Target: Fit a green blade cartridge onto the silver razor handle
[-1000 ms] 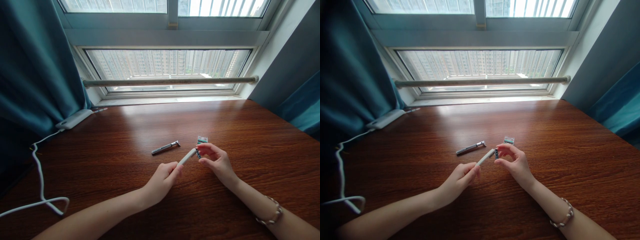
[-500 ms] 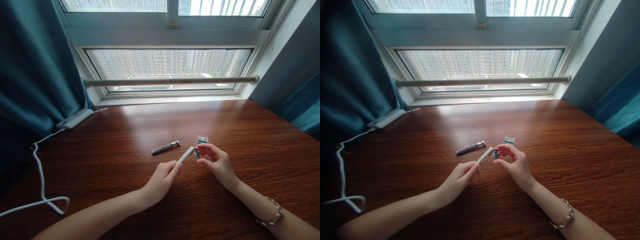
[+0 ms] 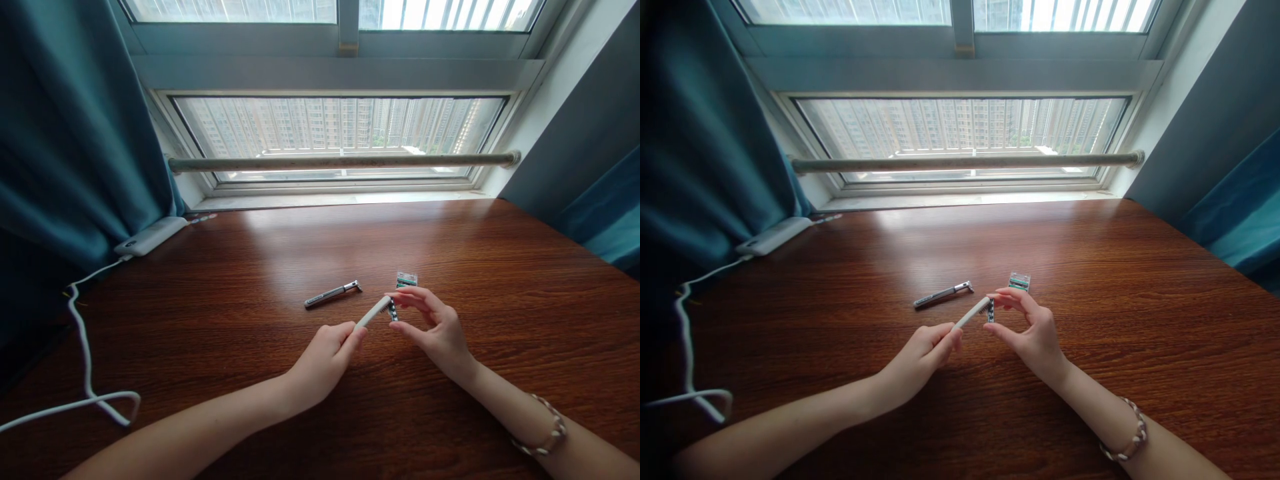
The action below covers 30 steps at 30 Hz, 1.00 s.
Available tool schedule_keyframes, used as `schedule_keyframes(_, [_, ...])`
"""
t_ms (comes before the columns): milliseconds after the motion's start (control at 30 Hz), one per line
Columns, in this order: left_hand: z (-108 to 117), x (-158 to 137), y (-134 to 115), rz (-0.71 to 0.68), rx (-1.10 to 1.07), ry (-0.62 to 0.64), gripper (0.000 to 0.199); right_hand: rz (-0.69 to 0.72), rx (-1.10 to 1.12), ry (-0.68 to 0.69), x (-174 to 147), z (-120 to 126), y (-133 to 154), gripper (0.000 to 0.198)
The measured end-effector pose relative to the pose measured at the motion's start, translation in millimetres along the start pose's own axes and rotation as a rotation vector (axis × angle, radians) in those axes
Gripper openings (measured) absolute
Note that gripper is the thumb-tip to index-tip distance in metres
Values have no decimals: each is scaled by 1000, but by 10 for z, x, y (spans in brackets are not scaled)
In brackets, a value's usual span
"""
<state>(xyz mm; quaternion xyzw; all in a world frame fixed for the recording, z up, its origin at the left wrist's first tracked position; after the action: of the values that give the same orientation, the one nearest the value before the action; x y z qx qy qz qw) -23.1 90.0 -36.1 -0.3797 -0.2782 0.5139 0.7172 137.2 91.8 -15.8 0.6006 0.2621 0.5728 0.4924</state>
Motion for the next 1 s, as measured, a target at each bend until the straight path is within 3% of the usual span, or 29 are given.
schedule_keyframes(267, [57, 24, -1, 29, -104, -73, 39, -34, 91, 11, 10, -5, 13, 46])
schedule_keyframes(433, [-9, -21, -72, -16, -126, 22, 38, -68, 109, 15, 3, -7, -5, 45])
schedule_keyframes(667, [47, 2, -35, 0, -95, -36, 36, -150, 164, -21, 1, 14, -82, 39])
schedule_keyframes(833, [-29, -49, -78, -27, -104, 57, 38, -214, 220, -8, -6, -2, -128, 37])
schedule_keyframes(1000, [51, -9, -53, -24, -41, -35, 37, -285, 261, -28, -12, 0, -159, 36])
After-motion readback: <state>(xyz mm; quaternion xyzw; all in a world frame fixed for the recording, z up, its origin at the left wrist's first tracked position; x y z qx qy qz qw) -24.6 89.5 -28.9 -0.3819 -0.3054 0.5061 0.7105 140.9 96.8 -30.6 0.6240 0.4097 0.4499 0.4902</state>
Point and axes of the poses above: each hand's wrist, its own x-axis towards the middle knuckle, its own z-axis out of the back of the hand, y = z × x, the point moved 8 cm from there along x, towards the middle knuckle, and after that the axes turned 15 degrees about -y, right-handed, at the moved point
